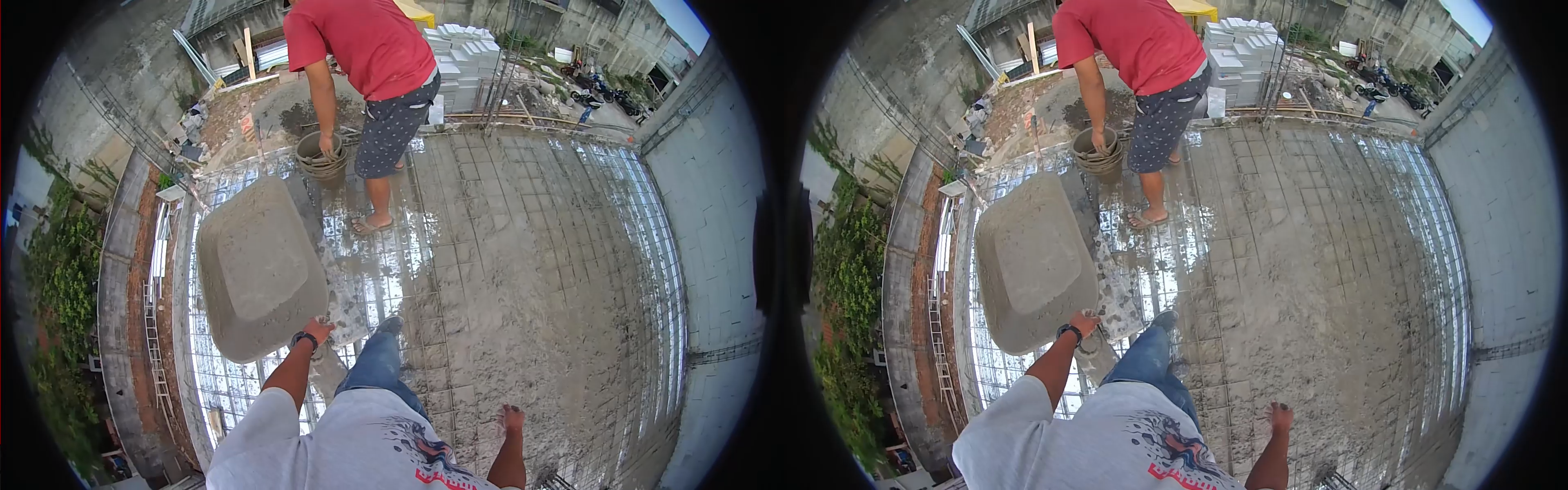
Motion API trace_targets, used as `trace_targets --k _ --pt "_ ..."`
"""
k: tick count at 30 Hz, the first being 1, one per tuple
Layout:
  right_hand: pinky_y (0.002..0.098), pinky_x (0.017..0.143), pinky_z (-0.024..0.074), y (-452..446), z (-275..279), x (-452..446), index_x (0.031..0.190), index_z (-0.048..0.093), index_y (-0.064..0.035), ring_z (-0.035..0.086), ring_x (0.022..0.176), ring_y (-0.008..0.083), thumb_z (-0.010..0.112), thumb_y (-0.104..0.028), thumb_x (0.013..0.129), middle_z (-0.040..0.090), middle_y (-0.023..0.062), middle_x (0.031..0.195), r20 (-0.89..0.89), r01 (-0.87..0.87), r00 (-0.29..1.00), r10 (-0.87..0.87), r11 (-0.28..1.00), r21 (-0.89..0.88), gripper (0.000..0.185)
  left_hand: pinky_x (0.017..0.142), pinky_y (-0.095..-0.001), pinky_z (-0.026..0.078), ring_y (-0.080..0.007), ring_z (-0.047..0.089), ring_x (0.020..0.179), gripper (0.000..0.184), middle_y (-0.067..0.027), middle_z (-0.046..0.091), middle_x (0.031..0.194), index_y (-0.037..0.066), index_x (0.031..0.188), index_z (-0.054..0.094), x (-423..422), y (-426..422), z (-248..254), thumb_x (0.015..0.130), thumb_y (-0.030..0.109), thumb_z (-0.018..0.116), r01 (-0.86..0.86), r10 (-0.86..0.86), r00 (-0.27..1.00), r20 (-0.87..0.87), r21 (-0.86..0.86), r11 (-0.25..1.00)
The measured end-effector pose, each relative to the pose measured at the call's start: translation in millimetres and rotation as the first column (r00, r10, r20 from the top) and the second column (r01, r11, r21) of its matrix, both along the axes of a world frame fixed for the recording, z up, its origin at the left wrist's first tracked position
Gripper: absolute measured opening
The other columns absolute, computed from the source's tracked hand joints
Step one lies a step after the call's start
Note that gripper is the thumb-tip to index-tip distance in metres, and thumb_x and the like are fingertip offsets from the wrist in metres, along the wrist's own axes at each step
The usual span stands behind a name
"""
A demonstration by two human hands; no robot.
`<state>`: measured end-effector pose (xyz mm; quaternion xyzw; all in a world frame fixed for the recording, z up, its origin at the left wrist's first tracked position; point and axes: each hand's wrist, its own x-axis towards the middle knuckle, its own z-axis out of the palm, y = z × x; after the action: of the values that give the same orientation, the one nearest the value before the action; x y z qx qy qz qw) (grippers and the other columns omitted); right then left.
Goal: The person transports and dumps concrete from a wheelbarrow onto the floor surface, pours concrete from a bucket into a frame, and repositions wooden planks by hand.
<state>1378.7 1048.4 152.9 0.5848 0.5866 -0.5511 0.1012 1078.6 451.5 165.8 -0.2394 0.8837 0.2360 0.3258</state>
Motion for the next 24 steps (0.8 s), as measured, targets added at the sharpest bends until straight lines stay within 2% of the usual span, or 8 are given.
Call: trace_targets --k 5,11,13,15,18,20,23,24 --pt "0.0326 0.044 0.0504 -11.5 -13.2 -21.9 0.097 0.055 -0.0026 0.064 0.056 0.0218 0.065 -0.019 0.084 0.065 0.0114 0.076 0.011 0.017 1.0 -0.017 0.999 -0.032 0.023 0.096 -0.0361 0.042 -0.034 0.057 0.11 0.075 -0.0182 0.057 0.122 -0.002 0.125 0.048 -32.1 16.7 -6.2 0.077 0.052 0.065 0.196 -0.196 0.981 -0.018 0.018 0.98" --pt "0.0361 0.051 0.0512 -56.2 -6.4 -34.3 0.106 0.054 -0.0002 0.066 0.065 0.0267 0.065 -0.02 0.084 0.067 0.017 0.083 0.217 -0.057 0.973 0.078 0.993 -0.099 0.031 0.097 -0.0361 0.042 -0.0277 0.057 0.11 0.072 -0.0143 0.059 0.122 0.001 0.126 0.048 -88.5 19.0 -15.4 0.078 0.053 0.063 0.01 -0.019 0.999 0.048 0.176 0.984" --pt "0.0368 0.054 0.0517 -60.8 -7.9 -42.7 0.107 0.054 0.0004 0.066 0.068 0.0273 0.065 -0.019 0.084 0.067 0.0179 0.085 0.247 -0.089 0.96 0.132 0.98 -0.178 0.032 0.095 -0.0371 0.043 -0.0295 0.058 0.109 0.078 -0.0164 0.059 0.121 0.0 0.127 0.046 -103.5 1.0 -61.2 0.075 0.055 0.065 0.075 -0.077 0.997 0.004 0.196 0.978" --pt "0.0376 0.055 0.052 -63.3 -2.7 -61.1 0.108 0.053 0.0014 0.066 0.069 0.0272 0.066 -0.02 0.084 0.067 0.0174 0.086 0.263 -0.135 0.948 0.181 0.973 -0.186 0.034 0.094 -0.0382 0.044 -0.0312 0.058 0.109 0.084 -0.0186 0.058 0.12 -0.002 0.127 0.043 -110.1 -29.0 -143.9 0.073 0.057 0.066 0.207 -0.205 0.978 -0.04 0.069 0.976" --pt "0.0348 0.052 0.0518 -51.3 -4.6 -99.7 0.112 0.051 0.0022 0.066 0.065 0.0257 0.066 -0.018 0.084 0.067 0.0162 0.085 0.23 -0.204 0.948 0.218 0.975 -0.083 0.039 0.093 -0.0394 0.045 -0.0334 0.057 0.11 0.091 -0.0216 0.058 0.119 -0.004 0.128 0.038 -123.3 -37.4 -145.8 0.07 0.06 0.068 0.154 -0.154 0.988 0.022 0.008 0.988" --pt "0.0309 0.048 0.051 -48.4 7.6 -136.2 0.114 0.048 0.004 0.065 0.061 0.0216 0.068 -0.016 0.082 0.066 0.0131 0.081 0.139 -0.152 0.977 0.161 0.985 -0.078 0.043 0.093 -0.04 0.045 -0.0346 0.056 0.111 0.095 -0.0235 0.057 0.119 -0.006 0.128 0.035 -131.3 -41.8 -143.6 0.069 0.061 0.068 0.137 -0.137 0.99 0.015 0.021 0.99" --pt "0.0297 0.047 0.0507 -44.0 8.7 -179.0 0.111 0.049 0.0048 0.065 0.061 0.0194 0.069 -0.014 0.081 0.065 0.0118 0.078 0.045 -0.169 0.985 0.167 0.985 0.037 0.04 0.099 -0.0358 0.04 -0.0295 0.051 0.118 0.062 -0.0153 0.049 0.131 0.011 0.124 0.055 -142.9 -27.2 -105.6 0.079 0.053 0.061 0.053 -0.054 0.996 0.066 0.02 0.998" --pt "0.0297 0.047 0.0506 -42.6 10.1 -192.5 0.109 0.049 0.0049 0.064 0.061 0.019 0.069 -0.015 0.081 0.065 0.0116 0.078 0.021 -0.179 0.984 0.178 0.983 0.05 0.039 0.099 -0.036 0.04 -0.0295 0.052 0.117 0.063 -0.0154 0.05 0.13 0.01 0.124 0.055 -144.6 -22.5 -96.3 0.078 0.053 0.062 0.06 -0.062 0.996 0.058 0.026 0.998"
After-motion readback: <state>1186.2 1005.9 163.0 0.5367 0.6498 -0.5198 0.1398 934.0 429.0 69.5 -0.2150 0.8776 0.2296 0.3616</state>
